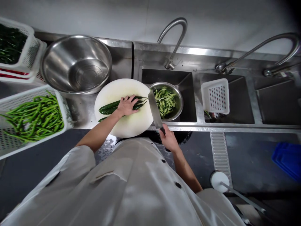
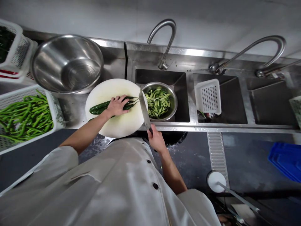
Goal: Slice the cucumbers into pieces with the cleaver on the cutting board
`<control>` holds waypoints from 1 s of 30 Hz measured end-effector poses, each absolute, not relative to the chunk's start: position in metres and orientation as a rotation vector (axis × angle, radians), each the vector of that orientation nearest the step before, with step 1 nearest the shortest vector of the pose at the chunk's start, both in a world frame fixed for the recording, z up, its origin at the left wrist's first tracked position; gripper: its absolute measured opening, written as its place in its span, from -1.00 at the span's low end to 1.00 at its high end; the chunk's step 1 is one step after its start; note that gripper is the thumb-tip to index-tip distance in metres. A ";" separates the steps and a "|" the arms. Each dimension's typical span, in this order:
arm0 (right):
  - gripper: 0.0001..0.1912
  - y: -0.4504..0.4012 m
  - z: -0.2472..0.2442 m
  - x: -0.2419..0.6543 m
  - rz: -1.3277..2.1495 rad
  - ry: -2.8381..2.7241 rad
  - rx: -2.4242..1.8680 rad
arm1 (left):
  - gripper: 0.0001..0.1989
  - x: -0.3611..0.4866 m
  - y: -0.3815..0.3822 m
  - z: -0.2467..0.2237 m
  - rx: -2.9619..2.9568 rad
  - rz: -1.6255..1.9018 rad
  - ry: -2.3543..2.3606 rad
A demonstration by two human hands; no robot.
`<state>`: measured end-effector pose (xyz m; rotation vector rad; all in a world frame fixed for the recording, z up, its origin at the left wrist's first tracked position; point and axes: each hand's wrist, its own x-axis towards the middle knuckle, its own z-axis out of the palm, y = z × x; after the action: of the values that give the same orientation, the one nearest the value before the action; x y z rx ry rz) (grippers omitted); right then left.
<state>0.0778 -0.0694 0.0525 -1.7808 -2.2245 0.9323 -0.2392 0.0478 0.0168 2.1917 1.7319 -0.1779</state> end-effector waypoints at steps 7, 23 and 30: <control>-0.55 -0.076 0.082 0.052 1.054 -2.381 -1.786 | -0.16 -0.242 0.030 0.022 2.129 -0.062 1.865; -0.63 -0.013 0.059 -0.034 1.058 -2.612 -1.838 | -0.29 -0.244 0.020 0.018 2.085 -0.071 1.898; -0.62 -0.063 -0.001 0.012 0.937 -2.170 -1.742 | 0.10 -0.239 0.058 0.021 2.074 -0.081 1.792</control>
<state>0.0122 -0.0626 -0.0006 -1.7418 -2.1697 0.9373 -0.2390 0.0579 0.0215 2.0736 1.7921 -0.0809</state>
